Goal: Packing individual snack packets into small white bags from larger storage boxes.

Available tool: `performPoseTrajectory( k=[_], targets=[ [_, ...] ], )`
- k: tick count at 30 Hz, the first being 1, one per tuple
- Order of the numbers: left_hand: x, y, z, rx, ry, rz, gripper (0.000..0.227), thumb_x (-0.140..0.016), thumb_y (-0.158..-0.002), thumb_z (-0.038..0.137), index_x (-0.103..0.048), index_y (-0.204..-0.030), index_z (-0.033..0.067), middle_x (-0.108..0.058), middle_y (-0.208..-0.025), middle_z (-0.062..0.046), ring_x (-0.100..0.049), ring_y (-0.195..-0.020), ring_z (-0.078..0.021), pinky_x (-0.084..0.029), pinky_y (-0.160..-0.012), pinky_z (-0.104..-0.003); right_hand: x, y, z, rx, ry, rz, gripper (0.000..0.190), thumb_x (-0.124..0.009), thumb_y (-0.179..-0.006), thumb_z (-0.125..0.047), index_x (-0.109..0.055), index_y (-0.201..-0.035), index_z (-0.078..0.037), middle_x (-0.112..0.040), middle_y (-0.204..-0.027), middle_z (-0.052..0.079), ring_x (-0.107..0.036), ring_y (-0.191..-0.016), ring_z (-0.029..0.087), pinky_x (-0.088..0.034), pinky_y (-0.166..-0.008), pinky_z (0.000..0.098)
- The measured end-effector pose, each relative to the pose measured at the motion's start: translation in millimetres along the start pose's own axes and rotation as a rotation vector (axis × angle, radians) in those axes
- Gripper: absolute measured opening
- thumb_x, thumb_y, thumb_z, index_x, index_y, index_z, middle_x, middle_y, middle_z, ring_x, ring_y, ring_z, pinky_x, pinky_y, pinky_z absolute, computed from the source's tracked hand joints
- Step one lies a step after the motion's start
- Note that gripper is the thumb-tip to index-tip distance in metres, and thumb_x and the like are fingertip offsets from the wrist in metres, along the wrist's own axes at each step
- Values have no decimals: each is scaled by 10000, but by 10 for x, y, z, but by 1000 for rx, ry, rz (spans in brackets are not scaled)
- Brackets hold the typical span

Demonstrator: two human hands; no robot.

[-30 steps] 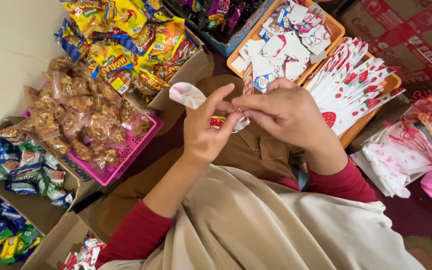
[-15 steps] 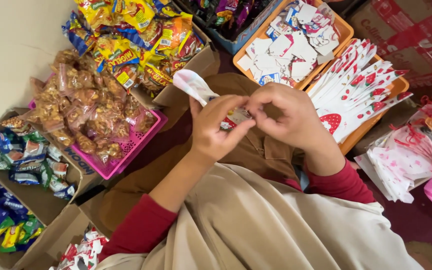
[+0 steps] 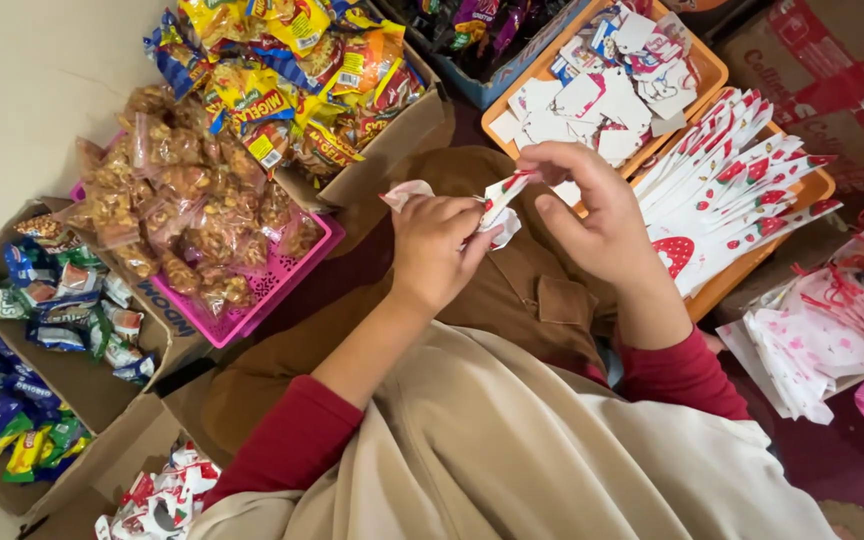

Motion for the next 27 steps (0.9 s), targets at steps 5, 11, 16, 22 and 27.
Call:
performPoseTrajectory(
  k=[5, 11, 16, 22, 27],
  targets=[
    [114, -134, 132, 106, 68, -100, 161, -803, -851, 189, -676, -875, 93, -687, -982, 32, -597, -925, -253, -380, -999, -424, -50, 185, 577, -329, -359, 102, 824, -607, -893, -48, -232, -1622, -132, -383, -1554, 167, -469, -1287, 284, -410, -1104, 411],
    [81, -72, 47, 35, -5, 24, 135, -789, -854, 335, -721, -895, 226, -714, -947, 60, -694, -895, -186, -462, -860, -423, -299, 161, 372, -28, -24, -25, 108, -670, -1007, -77, -742, -1072, -30, -701, -1212, 179, -547, -1329, 442, -373, -1139, 582],
    [358, 207, -225, 9, 213, 253, 345, -794, -835, 279, -695, -1120, 112, -686, -1113, -47, -654, -1040, -275, -508, -962, -417, -365, 267, 536, -78, -340, 47, 117, -540, -1057, -54, -621, -1107, 13, -733, -1065, 181, -681, -1124, 259, -379, -1166, 504],
    [-84, 488, -947, 443, 838, 239, 733, -519, -817, -86, -349, -1521, 31, -414, -1438, -143, -405, -1345, -254, -373, -1174, -429, -378, 224, 489, -229, -436, 90, 114, -493, -1086, -66, -581, -1141, -18, -483, -645, -44, -416, -640, 29, -373, -664, 194],
    [-560, 436, -950, 614, 945, -89, 372, -627, -967, 129, -708, -1330, 138, -664, -1397, -55, -411, -1446, -214, 80, -1240, -439, -412, 214, 610, -269, -445, 172, 101, -502, -1091, -77, -581, -1122, -23, -561, -718, -10, -481, -663, 38, -419, -681, 206]
  ],
)
Point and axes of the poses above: each hand's wrist, its own y-axis away from the middle knuckle, its own x-axis out of the back of the hand, z = x × y, the point moved 10 cm from there along -y, towards the middle knuckle
